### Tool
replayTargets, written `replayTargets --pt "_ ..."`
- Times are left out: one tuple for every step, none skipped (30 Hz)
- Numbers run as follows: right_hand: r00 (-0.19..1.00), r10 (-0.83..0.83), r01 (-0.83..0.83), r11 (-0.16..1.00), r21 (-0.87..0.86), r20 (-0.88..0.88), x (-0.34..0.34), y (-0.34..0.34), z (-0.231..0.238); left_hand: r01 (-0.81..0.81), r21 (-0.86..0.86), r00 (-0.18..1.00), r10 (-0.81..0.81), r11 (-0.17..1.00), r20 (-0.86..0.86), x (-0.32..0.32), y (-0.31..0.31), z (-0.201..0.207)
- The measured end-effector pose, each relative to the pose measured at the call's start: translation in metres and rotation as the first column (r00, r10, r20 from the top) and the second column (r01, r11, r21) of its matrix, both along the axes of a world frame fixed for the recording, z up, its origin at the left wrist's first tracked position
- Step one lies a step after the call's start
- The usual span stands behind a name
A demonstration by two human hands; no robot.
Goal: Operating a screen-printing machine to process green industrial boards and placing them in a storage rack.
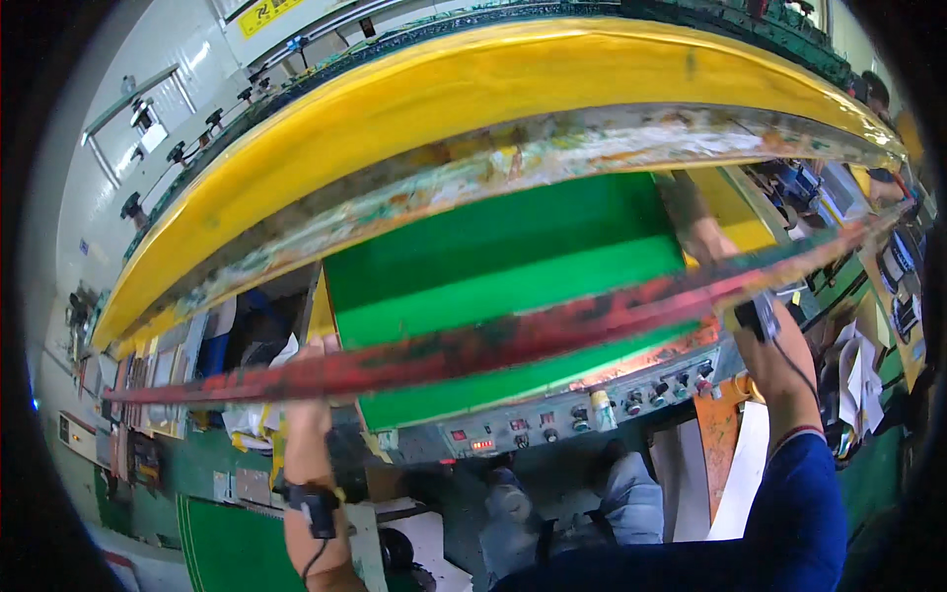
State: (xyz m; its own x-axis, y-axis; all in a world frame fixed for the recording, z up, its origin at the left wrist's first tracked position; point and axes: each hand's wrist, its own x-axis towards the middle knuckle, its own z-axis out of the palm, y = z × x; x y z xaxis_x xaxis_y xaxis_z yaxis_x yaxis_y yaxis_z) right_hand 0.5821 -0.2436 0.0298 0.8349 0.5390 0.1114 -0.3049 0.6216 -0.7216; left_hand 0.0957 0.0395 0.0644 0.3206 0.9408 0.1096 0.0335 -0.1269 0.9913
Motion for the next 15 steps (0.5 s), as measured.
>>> replayTargets --pt "1.0 -0.013 0.014 0.999 -0.043 0.022 -0.021 -0.022 0.008 0.17 -0.12 0.978 -0.182 0.978 -0.1 -0.017 0.007 0.008" --pt "0.998 -0.029 0.034 0.995 -0.094 0.052 -0.051 -0.041 0.015 0.317 -0.25 0.914 -0.365 0.915 -0.177 -0.037 0.015 0.015" --pt "0.997 -0.045 0.066 0.931 -0.359 0.068 -0.085 -0.068 0.026 0.405 -0.277 0.858 -0.467 0.871 -0.215 -0.039 0.007 0.023" --pt "0.988 -0.042 0.094 0.929 -0.359 0.149 -0.138 -0.077 0.048 0.379 -0.271 0.853 -0.448 0.885 -0.268 -0.042 -0.003 0.025" --pt "0.981 -0.017 0.075 0.953 -0.293 0.194 -0.148 -0.088 0.027 0.379 -0.269 0.818 -0.457 0.885 -0.351 -0.053 -0.009 0.019" --pt "0.967 -0.015 0.073 0.973 -0.219 0.253 -0.153 -0.105 0.015 0.401 -0.255 0.772 -0.475 0.88 -0.422 -0.054 -0.016 0.015" --pt "0.947 -0.038 0.122 0.961 -0.248 0.318 -0.169 -0.114 0.01 0.388 -0.256 0.776 -0.464 0.885 -0.428 -0.065 -0.029 0.013" --pt "0.921 -0.058 0.173 0.947 -0.272 0.384 -0.187 -0.12 0.005 0.371 -0.294 0.76 -0.47 0.881 -0.45 -0.075 -0.043 0.009" --pt "0.877 -0.075 0.24 0.924 -0.298 0.475 -0.205 -0.128 0.0 0.353 -0.33 0.743 -0.477 0.875 -0.47 -0.087 -0.053 0.004" --pt "0.877 -0.067 0.228 0.93 -0.288 0.476 -0.222 -0.133 -0.002 0.341 -0.321 0.75 -0.462 0.883 -0.473 -0.103 -0.055 -0.002" --pt "0.827 -0.098 0.317 0.894 -0.315 0.554 -0.239 -0.138 -0.003 0.365 -0.268 0.763 -0.451 0.892 -0.463 -0.118 -0.056 -0.013" --pt "0.767 -0.121 0.406 0.852 -0.33 0.63 -0.255 -0.144 -0.004 0.386 -0.212 0.776 -0.44 0.898 -0.452 -0.134 -0.057 -0.019" --pt "0.744 -0.079 0.418 0.83 -0.369 0.664 -0.269 -0.154 -0.003 0.362 -0.276 0.824 -0.444 0.89 -0.351 -0.137 -0.074 -0.011" --pt "0.695 -0.07 0.441 0.828 -0.347 0.716 -0.287 -0.159 -0.002 0.354 -0.269 0.833 -0.433 0.896 -0.346 -0.146 -0.081 -0.014" --pt "0.686 -0.096 0.431 0.853 -0.296 0.721 -0.299 -0.161 -0.008 0.296 -0.24 0.878 -0.363 0.924 -0.313 -0.159 -0.087 -0.019"
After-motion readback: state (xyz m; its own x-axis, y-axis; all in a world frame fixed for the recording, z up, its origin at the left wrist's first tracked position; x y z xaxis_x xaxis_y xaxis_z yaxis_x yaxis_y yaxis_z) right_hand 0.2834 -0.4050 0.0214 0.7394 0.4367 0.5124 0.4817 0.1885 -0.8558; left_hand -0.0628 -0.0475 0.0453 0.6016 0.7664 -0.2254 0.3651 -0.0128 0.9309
